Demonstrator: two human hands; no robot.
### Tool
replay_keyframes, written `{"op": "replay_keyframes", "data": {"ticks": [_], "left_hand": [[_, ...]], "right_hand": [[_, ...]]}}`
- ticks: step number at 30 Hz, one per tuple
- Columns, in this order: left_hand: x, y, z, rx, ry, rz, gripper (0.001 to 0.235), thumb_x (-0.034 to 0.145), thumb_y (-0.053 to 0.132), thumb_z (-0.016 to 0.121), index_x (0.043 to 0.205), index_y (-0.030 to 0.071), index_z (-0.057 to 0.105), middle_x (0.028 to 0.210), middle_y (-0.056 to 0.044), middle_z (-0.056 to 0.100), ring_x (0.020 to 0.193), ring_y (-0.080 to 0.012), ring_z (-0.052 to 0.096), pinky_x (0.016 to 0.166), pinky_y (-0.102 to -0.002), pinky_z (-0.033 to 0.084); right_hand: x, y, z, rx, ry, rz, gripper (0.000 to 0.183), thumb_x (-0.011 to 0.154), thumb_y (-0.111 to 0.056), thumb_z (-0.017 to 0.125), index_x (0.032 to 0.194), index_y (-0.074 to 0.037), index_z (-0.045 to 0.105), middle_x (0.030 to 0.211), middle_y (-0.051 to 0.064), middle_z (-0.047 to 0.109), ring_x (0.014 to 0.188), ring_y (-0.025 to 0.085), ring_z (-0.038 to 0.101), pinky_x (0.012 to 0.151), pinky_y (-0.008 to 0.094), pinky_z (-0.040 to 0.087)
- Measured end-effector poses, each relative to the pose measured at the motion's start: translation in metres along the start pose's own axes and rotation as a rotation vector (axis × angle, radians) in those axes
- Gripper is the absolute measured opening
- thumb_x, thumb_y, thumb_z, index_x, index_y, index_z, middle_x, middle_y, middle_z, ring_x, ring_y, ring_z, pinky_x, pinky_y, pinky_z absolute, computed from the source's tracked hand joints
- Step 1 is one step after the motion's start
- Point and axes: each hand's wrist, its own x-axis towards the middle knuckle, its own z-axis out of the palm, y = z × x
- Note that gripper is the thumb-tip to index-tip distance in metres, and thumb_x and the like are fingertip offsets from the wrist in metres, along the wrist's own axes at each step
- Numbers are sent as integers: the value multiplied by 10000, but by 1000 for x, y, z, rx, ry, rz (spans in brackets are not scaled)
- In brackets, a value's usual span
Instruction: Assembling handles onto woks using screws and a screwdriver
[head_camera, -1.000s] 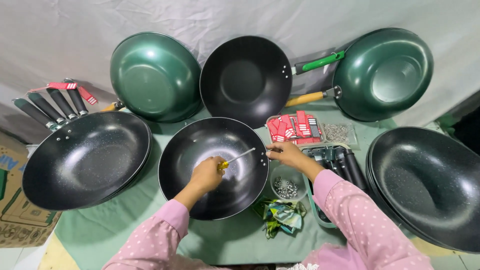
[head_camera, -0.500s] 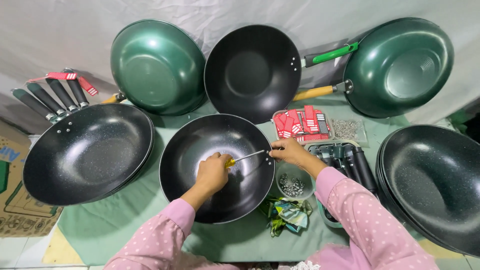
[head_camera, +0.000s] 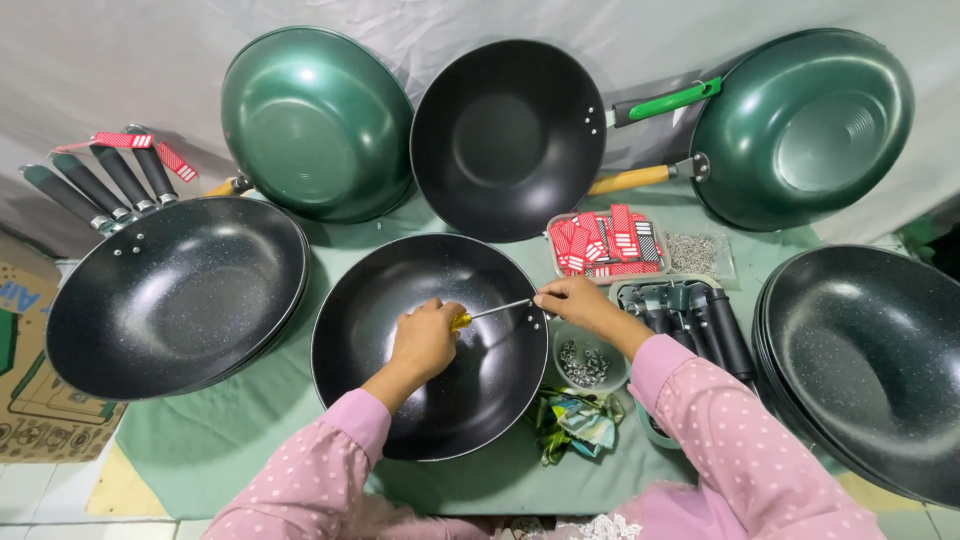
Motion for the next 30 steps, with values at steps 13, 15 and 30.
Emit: {"op": "replay_keyframes", "data": {"ticks": [13,15,30], "left_hand": [[0,-2,-4,40,-14,11,385,888,187,731,1270,225,691,1075,-91,702,1046,-317,723,910,-494,528],[-1,-1,-4,34,-31,1,387,896,185,720,1279,229,688,1081,-89,697,1045,-313,722,909,-497,526],[1,-4,11,138,137,63,298,824,205,824,1088,83,760,959,-143,712,936,-327,733,827,-432,577]], "right_hand": [[-8,-12,0,61,10,10,294,828,-143,776,1111,-63,789,736,139,754,636,154,705,532,224,573],[-9,-13,0,78,3,2,307,825,-133,775,1124,-67,784,742,124,748,640,151,701,534,227,578],[-3,-1,1,177,-18,13,382,845,-96,769,1224,-72,729,837,90,760,649,122,702,519,193,563]]}}
